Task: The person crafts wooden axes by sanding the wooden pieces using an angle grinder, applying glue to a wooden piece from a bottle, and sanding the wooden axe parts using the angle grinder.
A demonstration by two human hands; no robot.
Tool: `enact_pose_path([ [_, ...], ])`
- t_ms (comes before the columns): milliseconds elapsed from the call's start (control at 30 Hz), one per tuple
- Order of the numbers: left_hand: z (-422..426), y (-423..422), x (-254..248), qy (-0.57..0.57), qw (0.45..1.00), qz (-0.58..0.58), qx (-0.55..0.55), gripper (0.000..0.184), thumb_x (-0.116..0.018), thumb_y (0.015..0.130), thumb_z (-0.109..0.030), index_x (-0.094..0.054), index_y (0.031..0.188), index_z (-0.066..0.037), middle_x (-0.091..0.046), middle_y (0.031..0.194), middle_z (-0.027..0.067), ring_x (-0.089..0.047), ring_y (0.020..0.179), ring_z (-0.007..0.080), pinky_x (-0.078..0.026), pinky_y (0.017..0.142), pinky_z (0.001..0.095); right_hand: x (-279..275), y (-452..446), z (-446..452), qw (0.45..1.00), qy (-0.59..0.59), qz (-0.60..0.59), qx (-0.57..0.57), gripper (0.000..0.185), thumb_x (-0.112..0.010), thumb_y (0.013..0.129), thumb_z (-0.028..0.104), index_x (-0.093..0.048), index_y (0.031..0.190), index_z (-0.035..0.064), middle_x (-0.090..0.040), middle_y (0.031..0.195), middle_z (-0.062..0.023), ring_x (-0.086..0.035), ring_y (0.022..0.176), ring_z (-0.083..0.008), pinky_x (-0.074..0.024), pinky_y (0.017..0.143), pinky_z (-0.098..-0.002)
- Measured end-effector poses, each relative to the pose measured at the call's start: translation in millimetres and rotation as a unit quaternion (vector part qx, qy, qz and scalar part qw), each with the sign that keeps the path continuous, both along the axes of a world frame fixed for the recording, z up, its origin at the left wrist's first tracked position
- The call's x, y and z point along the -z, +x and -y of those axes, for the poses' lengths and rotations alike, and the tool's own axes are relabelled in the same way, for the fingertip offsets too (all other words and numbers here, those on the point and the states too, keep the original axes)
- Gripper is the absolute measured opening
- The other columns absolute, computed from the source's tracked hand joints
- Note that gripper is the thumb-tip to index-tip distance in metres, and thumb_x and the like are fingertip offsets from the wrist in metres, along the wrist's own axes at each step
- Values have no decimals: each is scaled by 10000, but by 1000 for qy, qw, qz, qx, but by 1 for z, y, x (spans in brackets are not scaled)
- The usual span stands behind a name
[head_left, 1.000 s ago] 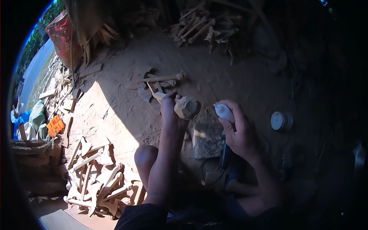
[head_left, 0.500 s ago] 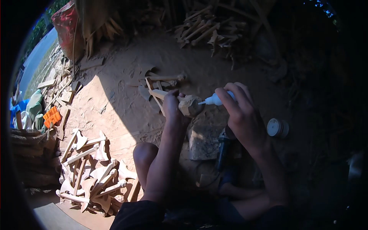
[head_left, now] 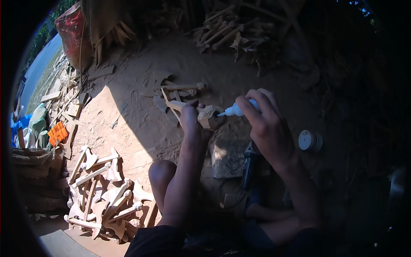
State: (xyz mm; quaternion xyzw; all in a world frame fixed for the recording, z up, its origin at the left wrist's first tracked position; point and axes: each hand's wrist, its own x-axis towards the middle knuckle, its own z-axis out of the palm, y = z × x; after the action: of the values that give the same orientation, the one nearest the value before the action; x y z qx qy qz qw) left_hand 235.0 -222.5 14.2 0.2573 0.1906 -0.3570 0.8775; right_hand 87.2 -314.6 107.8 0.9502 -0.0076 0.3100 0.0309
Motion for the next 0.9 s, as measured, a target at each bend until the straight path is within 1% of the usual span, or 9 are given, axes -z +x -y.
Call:
enact_pose_path([
  [233,5,1,3,11,1000,-4,-11,152,-417,994,-100,-515,878,-98,-511,631,-38,-557,535,135,-517,526,328,0,-2,-5,1000,22,0,-7,301,-708,807,-8,-625,1093,31,-582,1015,-106,-598,1021,-282,-546,845,-400],
  [433,4,-1,-1,3,1000,-3,-9,163,-419,997,-98,-517,866,-91,-520,631,-36,-551,515,119,-512,516,292,2,-2,-4,999,32,6,-1,314,-703,802,-30,-625,1100,32,-584,1022,-107,-598,1029,-284,-549,845,-401],
  [533,5,1,6,-15,1000,2,-17,164,-423,997,-85,-509,858,-89,-518,628,-37,-549,508,106,-507,509,268,3,-4,-4,999,38,12,13,317,-690,805,-51,-626,1105,29,-587,1036,-113,-598,1045,-293,-550,845,-404],
  [800,3,-3,-6,5,1000,-7,-26,160,-429,994,-56,-503,855,-85,-512,628,-25,-554,516,105,-515,505,273,6,1,-2,997,66,30,10,337,-676,807,-70,-623,1125,28,-591,1058,-120,-596,1062,-302,-552,844,-407],
  [900,2,-6,-11,11,1000,-2,-20,163,-426,998,-59,-513,863,-83,-513,638,-19,-556,522,106,-521,512,276,8,2,-2,998,54,23,4,334,-676,812,-66,-620,1127,29,-591,1055,-119,-595,1054,-298,-552,841,-404],
])
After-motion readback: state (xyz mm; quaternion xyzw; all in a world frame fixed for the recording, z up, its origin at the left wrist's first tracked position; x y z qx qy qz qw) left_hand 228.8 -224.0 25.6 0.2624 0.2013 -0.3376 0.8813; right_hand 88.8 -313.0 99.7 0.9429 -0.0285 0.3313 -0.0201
